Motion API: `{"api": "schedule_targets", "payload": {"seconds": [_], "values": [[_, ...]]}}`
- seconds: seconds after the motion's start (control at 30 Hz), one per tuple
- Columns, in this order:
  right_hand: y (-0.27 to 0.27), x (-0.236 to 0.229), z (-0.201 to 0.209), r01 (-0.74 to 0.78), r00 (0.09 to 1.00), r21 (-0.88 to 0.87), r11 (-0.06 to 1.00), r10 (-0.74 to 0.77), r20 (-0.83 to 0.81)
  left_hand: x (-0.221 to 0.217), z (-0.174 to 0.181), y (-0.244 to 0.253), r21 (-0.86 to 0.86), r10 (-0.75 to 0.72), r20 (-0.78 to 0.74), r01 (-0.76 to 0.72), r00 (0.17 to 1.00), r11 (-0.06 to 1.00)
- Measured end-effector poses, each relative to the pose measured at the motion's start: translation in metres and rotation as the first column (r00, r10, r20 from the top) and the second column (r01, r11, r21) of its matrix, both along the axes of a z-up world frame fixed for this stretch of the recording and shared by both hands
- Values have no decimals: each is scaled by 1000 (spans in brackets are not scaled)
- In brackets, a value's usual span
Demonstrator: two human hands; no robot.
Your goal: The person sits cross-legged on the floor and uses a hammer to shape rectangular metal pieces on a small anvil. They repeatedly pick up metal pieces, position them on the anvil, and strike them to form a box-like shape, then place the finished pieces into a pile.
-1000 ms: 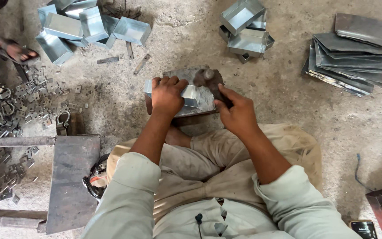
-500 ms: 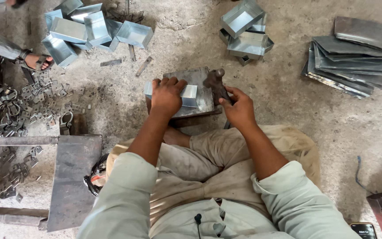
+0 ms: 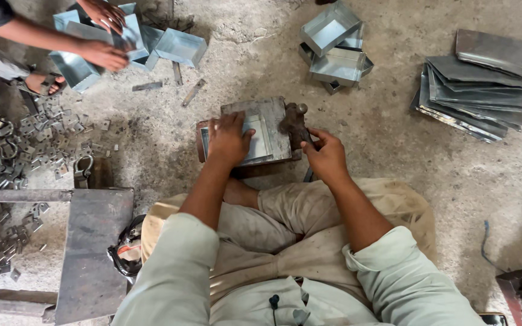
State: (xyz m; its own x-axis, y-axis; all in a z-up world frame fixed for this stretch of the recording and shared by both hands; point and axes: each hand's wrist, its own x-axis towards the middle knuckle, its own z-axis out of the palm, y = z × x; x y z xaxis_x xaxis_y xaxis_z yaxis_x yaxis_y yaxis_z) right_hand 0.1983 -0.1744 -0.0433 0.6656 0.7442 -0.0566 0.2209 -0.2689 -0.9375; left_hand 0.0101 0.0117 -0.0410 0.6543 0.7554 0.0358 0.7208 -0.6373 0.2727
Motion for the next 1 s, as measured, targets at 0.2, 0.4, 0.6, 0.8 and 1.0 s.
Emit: {"api": "schedule_targets", "payload": {"seconds": [0.2,0.4,0.6,0.8,1.0], "values": [[3,6,-4,-18,999,44,999,17,33,-29,20,-9,11,-153,-80,154,985,988],[3,-1,-2,-48,999,15,999,48,-24,-29,42,-16,-85,-145,-232,128,962,988],[-2,-8,7,-88,996,22,996,88,-10,-26,52,-17,-30,-148,-240,145,959,989],[-14,-14,44,-64,989,-29,998,67,133,-44,67,10,-554,-156,-32,112,987,825],[-41,-22,84,-109,988,618,778,13,157,-74,23,33,-968,177,88,42,980,248]]}}
